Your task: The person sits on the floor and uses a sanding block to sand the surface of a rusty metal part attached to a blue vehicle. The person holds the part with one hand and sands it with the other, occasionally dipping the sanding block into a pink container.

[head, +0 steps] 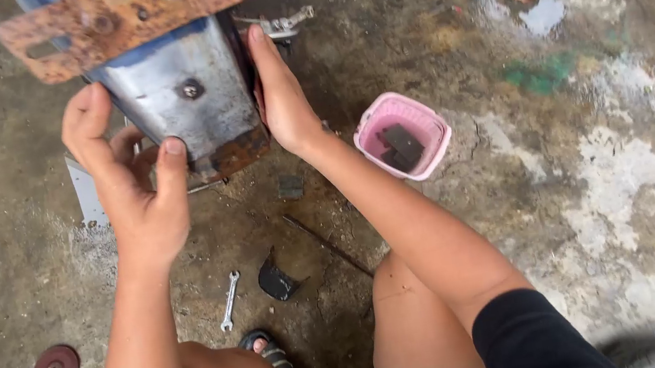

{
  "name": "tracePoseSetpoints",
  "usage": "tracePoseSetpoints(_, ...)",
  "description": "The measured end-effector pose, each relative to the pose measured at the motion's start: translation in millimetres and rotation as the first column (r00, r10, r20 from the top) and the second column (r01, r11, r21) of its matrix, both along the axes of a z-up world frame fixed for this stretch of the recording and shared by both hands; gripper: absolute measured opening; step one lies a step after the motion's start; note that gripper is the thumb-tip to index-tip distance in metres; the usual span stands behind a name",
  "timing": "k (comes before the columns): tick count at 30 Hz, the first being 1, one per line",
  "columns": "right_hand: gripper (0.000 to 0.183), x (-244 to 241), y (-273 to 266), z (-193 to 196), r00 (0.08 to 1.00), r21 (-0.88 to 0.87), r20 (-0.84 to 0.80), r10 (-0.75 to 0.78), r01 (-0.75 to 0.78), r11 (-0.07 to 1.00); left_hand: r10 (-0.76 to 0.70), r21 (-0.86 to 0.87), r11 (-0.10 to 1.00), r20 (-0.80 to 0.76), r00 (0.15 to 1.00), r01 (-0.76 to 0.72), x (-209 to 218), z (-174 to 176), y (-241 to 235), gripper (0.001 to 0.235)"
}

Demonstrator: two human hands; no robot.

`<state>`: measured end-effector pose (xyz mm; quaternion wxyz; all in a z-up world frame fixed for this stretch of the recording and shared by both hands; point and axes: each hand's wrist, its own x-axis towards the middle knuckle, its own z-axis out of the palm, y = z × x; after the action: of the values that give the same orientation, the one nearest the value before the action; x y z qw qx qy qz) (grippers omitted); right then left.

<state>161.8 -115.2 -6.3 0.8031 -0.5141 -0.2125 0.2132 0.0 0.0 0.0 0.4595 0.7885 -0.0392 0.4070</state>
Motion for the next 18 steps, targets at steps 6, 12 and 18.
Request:
tracePoseSetpoints(6,0.066,-9,-16,22,0.959,-0.313,0.171,-0.226,0.27,0.91,-0.021,-0.1,0.995,-0.05,0.999,0.016,0,3,-1,0.053)
tracePoseSetpoints(12,0.068,8,-27,14,0.965,-0.202,0.062,-0.256,0.264,0.943,-0.05,-0.12,0.992,-0.033,0.998,0.046,2,5,1,0.051)
tracePoseSetpoints(18,0.051,27,-30,-5,0.95,0.026,-0.271,-0.153,0.166,0.986,-0.06,-0.168,0.984,0.004,0.998,0.06,2,5,-2,0.052)
